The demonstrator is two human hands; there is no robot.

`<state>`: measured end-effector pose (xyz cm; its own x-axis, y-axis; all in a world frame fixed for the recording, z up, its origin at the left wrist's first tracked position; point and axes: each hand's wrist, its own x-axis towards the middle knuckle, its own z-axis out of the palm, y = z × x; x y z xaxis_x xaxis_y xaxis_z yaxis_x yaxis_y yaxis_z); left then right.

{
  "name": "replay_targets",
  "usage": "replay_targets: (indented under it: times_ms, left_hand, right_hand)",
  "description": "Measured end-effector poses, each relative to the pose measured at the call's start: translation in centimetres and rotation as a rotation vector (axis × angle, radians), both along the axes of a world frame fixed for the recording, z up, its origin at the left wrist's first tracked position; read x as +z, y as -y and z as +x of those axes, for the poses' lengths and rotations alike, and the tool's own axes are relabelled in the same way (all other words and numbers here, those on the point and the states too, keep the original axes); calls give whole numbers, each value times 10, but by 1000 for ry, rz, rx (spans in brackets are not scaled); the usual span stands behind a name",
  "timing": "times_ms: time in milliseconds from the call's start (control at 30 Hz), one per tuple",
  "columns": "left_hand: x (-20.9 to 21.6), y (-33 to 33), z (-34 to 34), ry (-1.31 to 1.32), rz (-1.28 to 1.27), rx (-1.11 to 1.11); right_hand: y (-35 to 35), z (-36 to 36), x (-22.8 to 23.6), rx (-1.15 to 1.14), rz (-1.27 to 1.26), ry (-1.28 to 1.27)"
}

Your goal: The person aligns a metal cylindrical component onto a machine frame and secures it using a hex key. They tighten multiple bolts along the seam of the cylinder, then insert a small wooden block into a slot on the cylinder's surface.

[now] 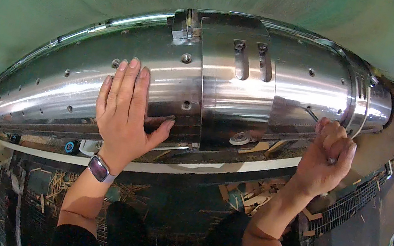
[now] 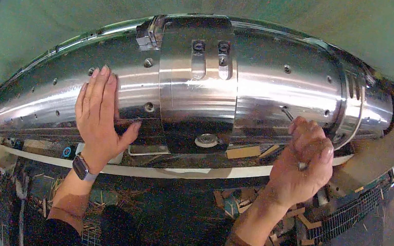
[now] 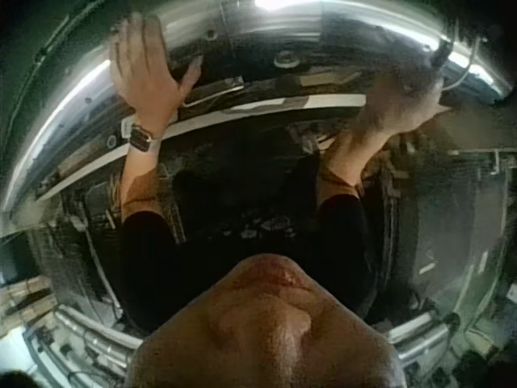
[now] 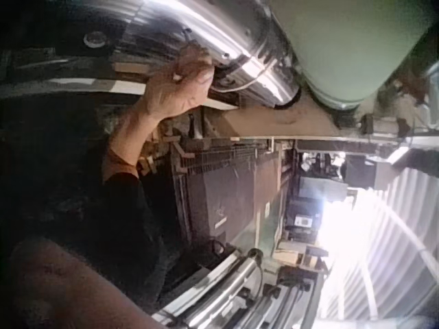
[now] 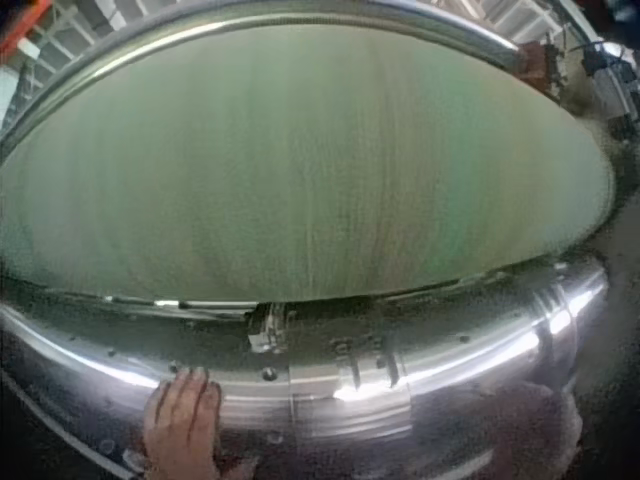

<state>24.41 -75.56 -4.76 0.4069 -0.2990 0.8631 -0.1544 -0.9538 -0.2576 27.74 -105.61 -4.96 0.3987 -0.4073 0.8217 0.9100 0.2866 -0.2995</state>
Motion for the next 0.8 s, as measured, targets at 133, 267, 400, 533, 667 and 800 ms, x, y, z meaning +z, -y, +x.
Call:
replay_targets:
  times_ms: [133,267,400,533,667,800]
  left_hand:
    - [-3,0,-1,-11,4,22]
    - [-8,-2,1,7,24,34]
    - [-16,-1,2,63,40,37]
    - [-23,-5,-4,74,94,87]
    - [-27,-3,-1,96,95,89]
    - [-29,-3,3,100,90,89]
  right_hand:
    - [4,-2,-11,50,-20,-9]
    - [3,2,-17,56,-24,44]
    - [9,3,-30,35,-36,93]
    - [6,-4,-38,-78,-120,71]
    - [0,-8,-36,-147,-54,56]
    - [-2,-7,-37,-124,-30,64]
